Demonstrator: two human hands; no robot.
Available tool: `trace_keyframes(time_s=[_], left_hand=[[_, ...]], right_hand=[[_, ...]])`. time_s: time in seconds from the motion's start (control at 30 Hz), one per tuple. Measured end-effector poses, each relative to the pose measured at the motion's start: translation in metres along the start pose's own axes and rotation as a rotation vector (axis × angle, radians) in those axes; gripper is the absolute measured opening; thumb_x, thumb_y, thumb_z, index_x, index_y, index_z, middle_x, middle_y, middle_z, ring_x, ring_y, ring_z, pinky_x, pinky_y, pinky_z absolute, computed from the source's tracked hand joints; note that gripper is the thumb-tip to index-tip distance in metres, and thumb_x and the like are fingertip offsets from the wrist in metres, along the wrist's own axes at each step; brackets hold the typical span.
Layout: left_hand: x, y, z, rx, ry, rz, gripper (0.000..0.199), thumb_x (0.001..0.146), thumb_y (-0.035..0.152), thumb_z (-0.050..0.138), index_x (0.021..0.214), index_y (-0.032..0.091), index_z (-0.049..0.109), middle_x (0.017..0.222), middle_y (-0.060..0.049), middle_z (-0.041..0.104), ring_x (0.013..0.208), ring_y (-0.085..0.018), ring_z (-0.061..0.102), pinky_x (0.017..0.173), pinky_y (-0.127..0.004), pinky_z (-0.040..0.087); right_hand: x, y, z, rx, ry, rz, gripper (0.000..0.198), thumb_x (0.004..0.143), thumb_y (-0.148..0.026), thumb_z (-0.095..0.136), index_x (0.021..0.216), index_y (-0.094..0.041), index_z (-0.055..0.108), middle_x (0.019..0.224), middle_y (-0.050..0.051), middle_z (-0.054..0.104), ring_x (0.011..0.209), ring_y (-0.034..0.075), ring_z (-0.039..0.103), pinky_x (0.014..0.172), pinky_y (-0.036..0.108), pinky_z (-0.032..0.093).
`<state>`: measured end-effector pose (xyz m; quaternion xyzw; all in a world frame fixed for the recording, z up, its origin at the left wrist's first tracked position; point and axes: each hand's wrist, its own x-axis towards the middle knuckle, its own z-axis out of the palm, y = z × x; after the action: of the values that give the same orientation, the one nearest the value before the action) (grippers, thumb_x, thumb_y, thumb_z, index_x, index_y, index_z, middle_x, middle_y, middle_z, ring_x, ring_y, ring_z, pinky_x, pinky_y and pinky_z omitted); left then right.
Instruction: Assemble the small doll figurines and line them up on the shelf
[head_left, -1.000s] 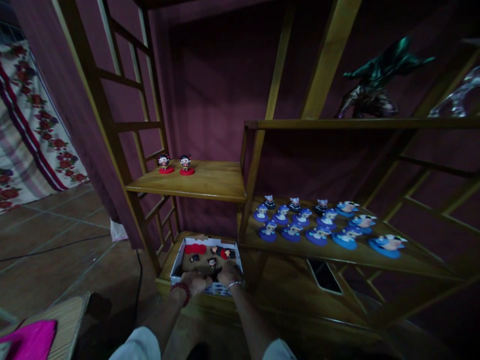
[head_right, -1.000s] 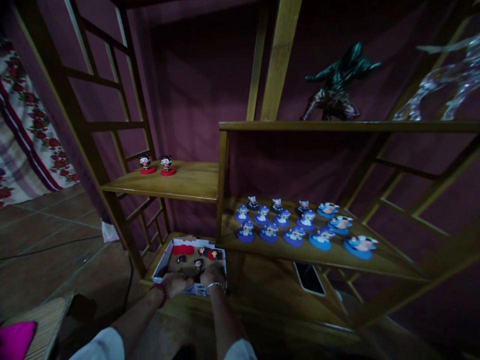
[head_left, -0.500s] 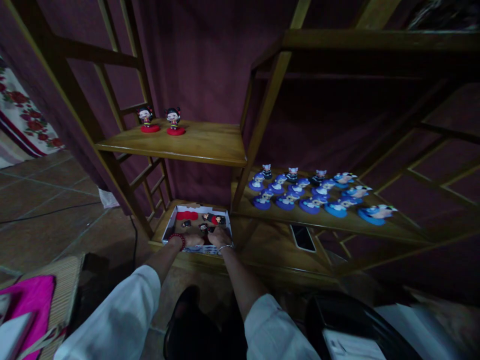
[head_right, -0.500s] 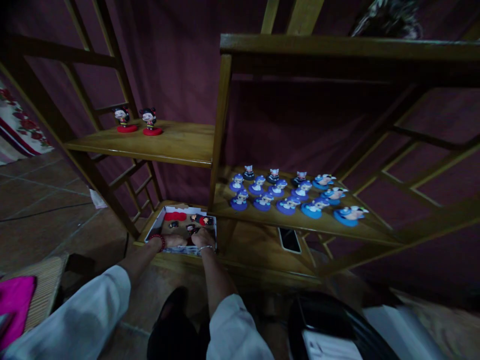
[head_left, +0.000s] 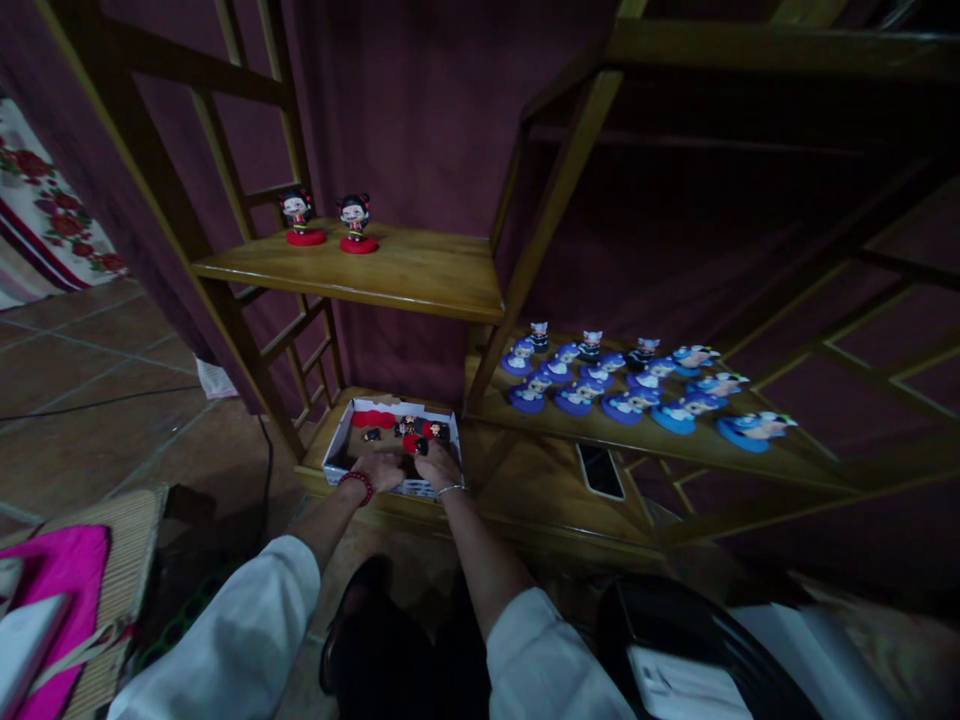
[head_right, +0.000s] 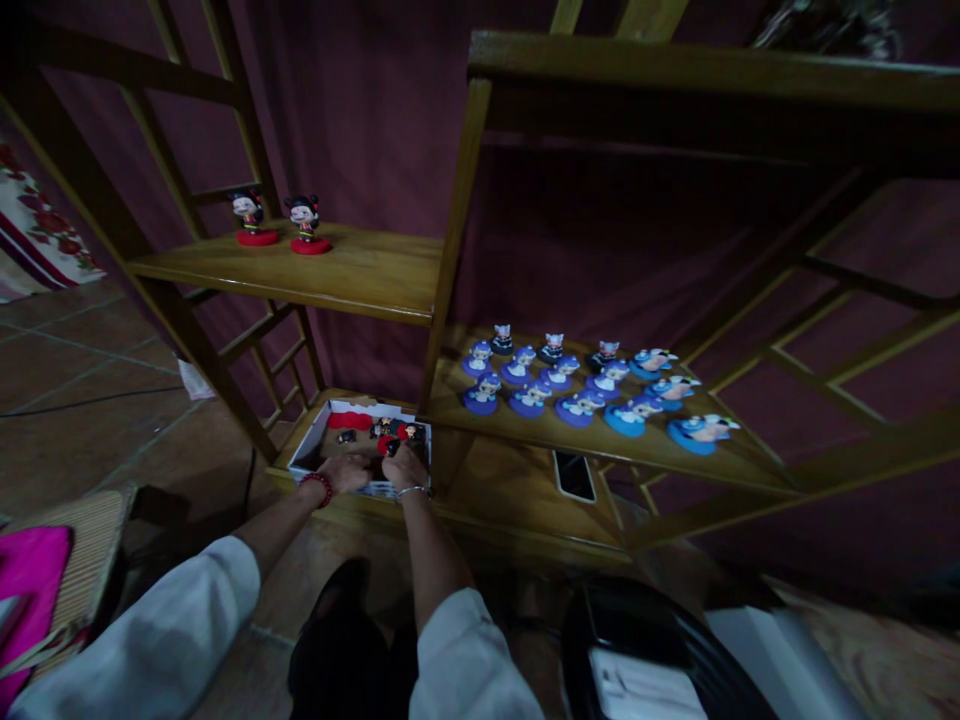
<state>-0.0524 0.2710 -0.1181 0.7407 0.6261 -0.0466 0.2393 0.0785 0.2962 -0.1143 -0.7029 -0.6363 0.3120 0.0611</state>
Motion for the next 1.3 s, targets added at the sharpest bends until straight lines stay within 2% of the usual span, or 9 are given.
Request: trace_keyframes(time_s=[0.17,0.3,0.6,0.77,0.9,1.07,1.2,1.3], left_hand=[[0.0041,-0.0003,-0.0020,-0.007,0.017,-0.065,0.040,0.076,0.033,0.040,0.113,0.030,0.055,0.114,-0.004,0.061,0.104,-0.026,0.055,0.084,-0.038,0.043],[0.0066,0.0000,-0.0032,-0.009,0.021,-0.082,0.043,0.075,0.031,0.041,0.117,0.028,0.053,0.115,-0.005,0.060,0.105,-0.027,0.055,0.086,-0.039,0.042],[0.0088,-0.0050,0.0002,-0.006,0.023,-0.003,0.051,0.075,0.026,0.040,0.125,0.031,0.043,0.123,-0.001,0.055,0.110,-0.022,0.052,0.091,-0.034,0.040],[0.0073,-0.0047,-0.0006,-0.002,0.026,0.017,0.057,0.075,0.023,0.038,0.131,0.031,0.036,0.129,0.000,0.050,0.114,-0.022,0.048,0.094,-0.036,0.038],[0.0063,-0.0045,-0.0011,-0.006,0.027,0.018,0.060,0.075,0.023,0.039,0.133,0.034,0.031,0.129,0.002,0.049,0.115,-0.022,0.048,0.094,-0.035,0.038],[0.0060,-0.0058,-0.0022,-0.052,0.028,0.037,0.059,0.075,0.022,0.040,0.132,0.035,0.033,0.129,0.002,0.050,0.114,-0.021,0.049,0.094,-0.032,0.038],[0.0057,-0.0072,-0.0054,-0.099,0.045,0.049,0.058,0.076,0.021,0.040,0.133,0.032,0.033,0.128,-0.001,0.051,0.114,-0.020,0.048,0.092,-0.030,0.039],[0.0042,-0.0074,-0.0081,-0.122,0.064,0.054,0.054,0.077,0.021,0.039,0.130,0.033,0.037,0.124,0.001,0.054,0.112,-0.018,0.050,0.090,-0.028,0.040]], right_hand=[[0.0052,0.0030,0.0051,-0.059,-0.018,-0.055,0.036,0.076,-0.032,0.050,0.112,-0.027,0.053,0.113,0.007,0.060,0.103,0.022,0.057,0.082,0.030,0.042],[0.0072,0.0049,0.0074,-0.070,0.001,-0.064,0.043,0.076,-0.031,0.050,0.119,-0.028,0.049,0.116,0.006,0.059,0.106,0.022,0.055,0.082,0.031,0.043],[0.0049,0.0052,0.0037,-0.070,-0.035,-0.105,0.054,0.074,-0.026,0.051,0.127,-0.031,0.041,0.117,0.003,0.058,0.104,0.020,0.056,0.084,0.029,0.041],[0.0053,0.0044,0.0029,-0.070,-0.054,-0.079,0.060,0.073,-0.031,0.052,0.131,-0.030,0.035,0.120,0.004,0.056,0.107,0.021,0.053,0.084,0.029,0.041],[0.0027,0.0024,0.0010,-0.091,-0.042,-0.080,0.054,0.077,-0.036,0.048,0.129,-0.029,0.037,0.117,0.005,0.058,0.106,0.021,0.054,0.083,0.030,0.041],[0.0031,0.0019,0.0019,-0.061,-0.020,-0.046,0.048,0.079,-0.032,0.046,0.126,-0.028,0.042,0.114,0.005,0.060,0.103,0.020,0.056,0.083,0.029,0.041],[0.0070,0.0035,0.0030,-0.009,-0.027,-0.059,0.046,0.079,-0.030,0.047,0.125,-0.029,0.044,0.119,0.004,0.056,0.105,0.019,0.055,0.084,0.026,0.041],[0.0085,0.0043,0.0021,0.000,-0.027,-0.080,0.044,0.079,-0.032,0.047,0.123,-0.030,0.047,0.121,0.004,0.054,0.107,0.019,0.053,0.085,0.027,0.041]])
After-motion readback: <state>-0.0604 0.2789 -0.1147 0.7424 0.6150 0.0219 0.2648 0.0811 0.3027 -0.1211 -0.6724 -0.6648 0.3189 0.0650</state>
